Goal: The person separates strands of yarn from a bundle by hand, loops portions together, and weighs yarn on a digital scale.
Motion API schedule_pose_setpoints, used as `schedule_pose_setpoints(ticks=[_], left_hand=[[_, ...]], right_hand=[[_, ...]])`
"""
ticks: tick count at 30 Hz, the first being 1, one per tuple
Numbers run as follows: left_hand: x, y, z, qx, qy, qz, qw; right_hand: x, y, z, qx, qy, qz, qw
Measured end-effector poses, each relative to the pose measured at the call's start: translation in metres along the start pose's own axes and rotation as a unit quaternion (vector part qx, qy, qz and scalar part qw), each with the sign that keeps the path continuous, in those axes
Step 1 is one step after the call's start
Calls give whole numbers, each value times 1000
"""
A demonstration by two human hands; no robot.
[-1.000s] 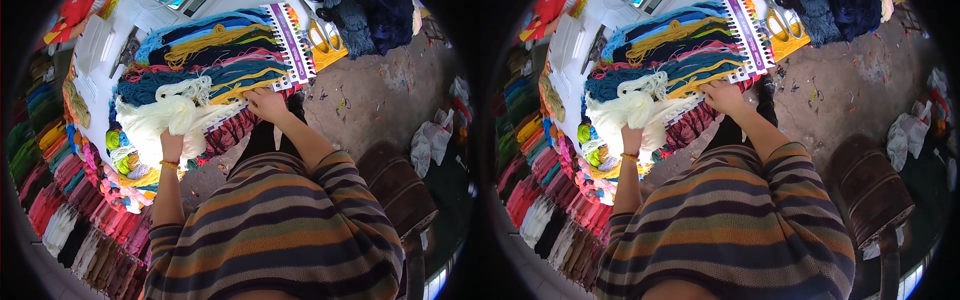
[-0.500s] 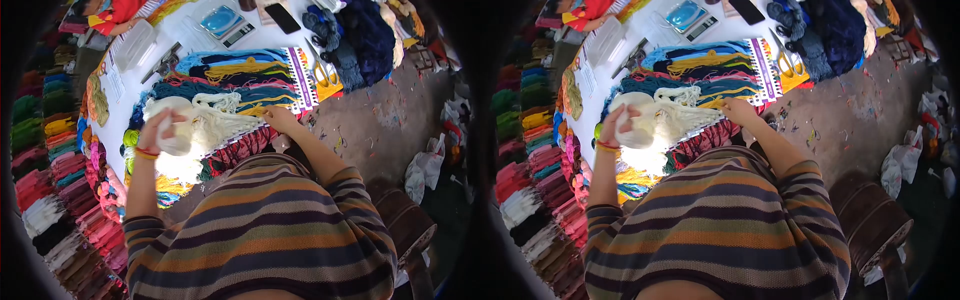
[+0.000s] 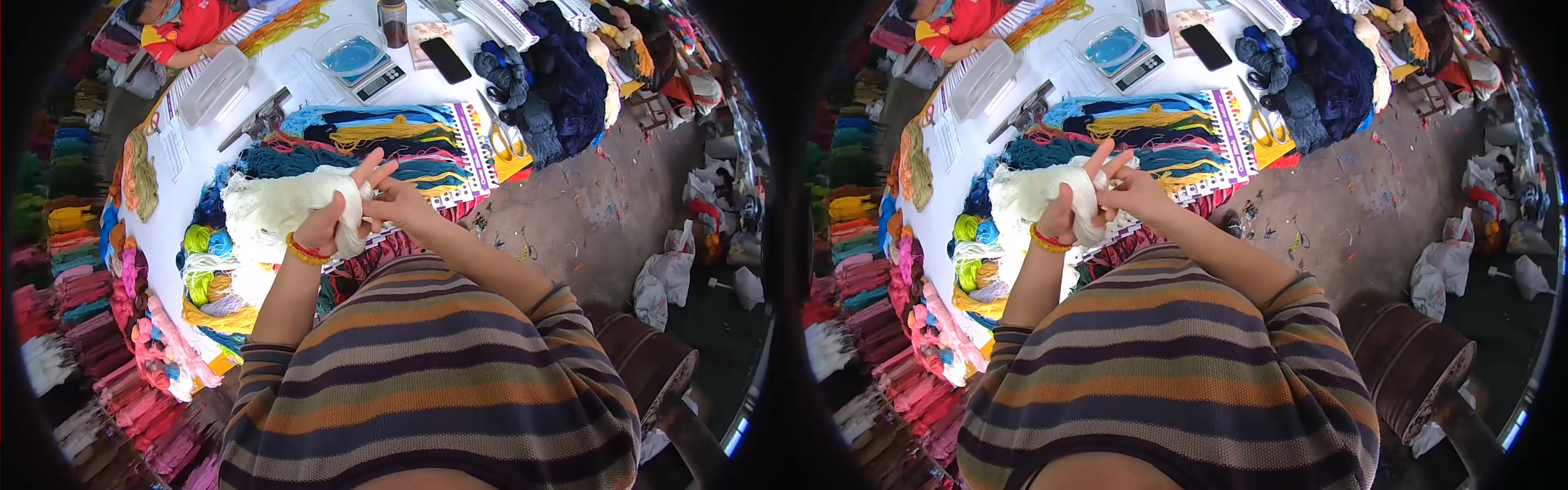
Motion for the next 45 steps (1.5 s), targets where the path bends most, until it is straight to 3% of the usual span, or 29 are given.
schedule_pose_setpoints(ticks=[5, 7, 8, 10, 12, 13, 14, 15, 16, 17, 18, 20, 21, 22, 23, 26, 27, 28, 29, 30, 31, 32, 33, 34, 36, 38, 42, 45], left_hand=[[-10, -8, 4, 55, -11, -19, 998], [-16, -14, 2, 66, -14, -44, 997], [-20, -20, 1, 79, -20, -65, 995], [-36, -40, -3, -3, 4, -74, 997], [-59, -67, -13, -102, 57, -87, 989], [-77, -97, -19, -130, 101, -135, 977], [-98, -120, -29, -151, 144, -150, 966], [-123, -146, -41, -160, 180, -220, 945], [-149, -165, -56, -155, 219, -263, 927], [-181, -191, -74, -106, 259, -310, 909], [-213, -209, -96, -82, 290, -334, 893], [-274, -225, -145, -71, 387, -383, 836], [-303, -234, -168, -39, 406, -421, 810], [-310, -214, -188, 4, 416, -463, 783], [-315, -208, -202, 0, 427, -467, 775], [-268, -218, -192, 7, 333, -387, 860], [-233, -204, -165, 39, 296, -439, 848], [-198, -204, -128, 0, 263, -446, 855], [-150, -190, -86, -45, 199, -359, 911], [-115, -183, -43, -29, 137, -326, 935], [-85, -169, -6, -16, 66, -351, 934], [-53, -167, 40, -149, 6, -283, 947], [-35, -163, 74, -166, -39, -340, 925], [-16, -155, 97, -190, -54, -323, 926], [11, -151, 140, -160, -104, -302, 934], [28, -146, 169, -68, -160, -303, 937], [43, -142, 200, -8, -206, -301, 931], [49, -148, 214, 19, -212, -296, 931]], right_hand=[[4, 4, -10, -88, 41, 5, 995], [7, -7, -10, -167, 7, -60, 984], [12, -22, -8, -257, -103, -164, 947], [0, -43, 14, -362, -193, -282, 867], [-4, -82, 15, -335, -285, -338, 832], [1, -110, -8, -141, -89, -356, 919], [-5, -129, -7, 68, -122, -390, 910], [-10, -154, -11, 208, -77, -406, 887], [-13, -199, -18, 336, -137, -394, 845], [-32, -230, 11, 342, -214, -354, 844], [-64, -267, 35, 304, -242, -416, 822], [-130, -342, 82, 358, -348, -359, 788], [-175, -357, 109, 325, -348, -510, 716], [-211, -381, 138, 249, -406, -480, 737], [-237, -394, 161, 281, -438, -471, 712], [-236, -364, 197, 130, -409, -512, 744], [-209, -327, 190, 66, -349, -567, 743], [-177, -315, 166, 1, -296, -554, 778], [-143, -288, 140, -100, -193, -553, 804], [-109, -293, 102, -257, -147, -488, 821], [-79, -296, 55, -366, -90, -453, 808], [-62, -269, 18, -266, -34, -458, 848], [-46, -252, -16, -259, 32, -428, 865], [-30, -241, -49, -246, 77, -401, 879], [-14, -214, -87, -276, 100, -335, 895], [-3, -202, -121, -463, 96, -255, 843], [-3, -175, -131, -466, 73, -221, 853], [5, -161, -133, -552, 12, -132, 823]])
Point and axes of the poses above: each hand's wrist, its own x-axis towards the middle knuckle, its own y-axis out of the palm, z = x × y, the point moved 8 cm from there along x, towards the middle knuckle, and after that the axes turned 10 degrees about -x, right-handed, at the moved point
